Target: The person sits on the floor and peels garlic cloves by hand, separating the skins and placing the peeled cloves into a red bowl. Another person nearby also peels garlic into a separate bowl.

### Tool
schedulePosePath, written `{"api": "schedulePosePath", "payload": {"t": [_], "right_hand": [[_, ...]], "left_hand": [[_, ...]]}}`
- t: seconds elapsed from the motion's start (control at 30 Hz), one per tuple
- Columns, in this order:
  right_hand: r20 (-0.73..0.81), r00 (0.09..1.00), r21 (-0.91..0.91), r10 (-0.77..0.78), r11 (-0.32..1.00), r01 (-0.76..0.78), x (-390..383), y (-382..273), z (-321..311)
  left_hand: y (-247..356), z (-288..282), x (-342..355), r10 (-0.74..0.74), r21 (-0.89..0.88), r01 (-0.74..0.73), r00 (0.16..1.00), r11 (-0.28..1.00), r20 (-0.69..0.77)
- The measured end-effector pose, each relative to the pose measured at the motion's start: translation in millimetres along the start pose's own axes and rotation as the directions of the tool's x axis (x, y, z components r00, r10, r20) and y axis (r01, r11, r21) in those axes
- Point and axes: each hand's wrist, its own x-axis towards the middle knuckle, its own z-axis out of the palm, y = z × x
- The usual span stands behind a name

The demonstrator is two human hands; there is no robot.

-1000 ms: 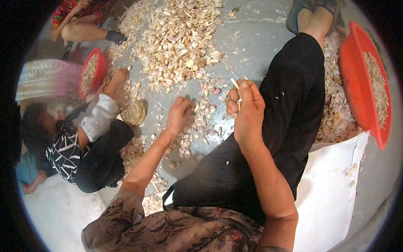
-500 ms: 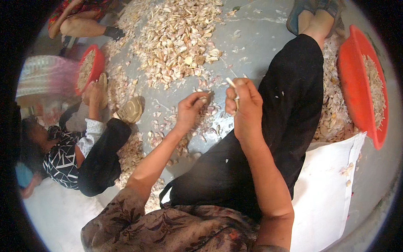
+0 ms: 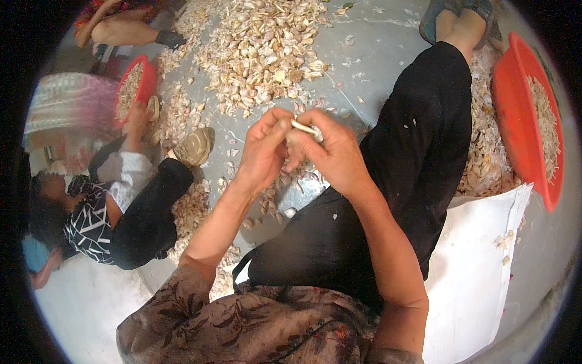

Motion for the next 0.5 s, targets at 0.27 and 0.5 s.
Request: {"api": "schedulePosePath", "payload": {"t": [0.27,0.5], "right_hand": [[-0.170,0.956,0.655,0.239,0.752,-0.072,1,-7,-20],[-0.190,0.958,0.725,0.214,0.689,-0.010,-1,3,-22]], "left_hand": [[-76,-48,-39,-0.063,0.929,-0.232,0.973,-0.288,0.224],[-67,-76,-120,-0.049,0.947,-0.095,0.995,-0.307,0.084]]}}
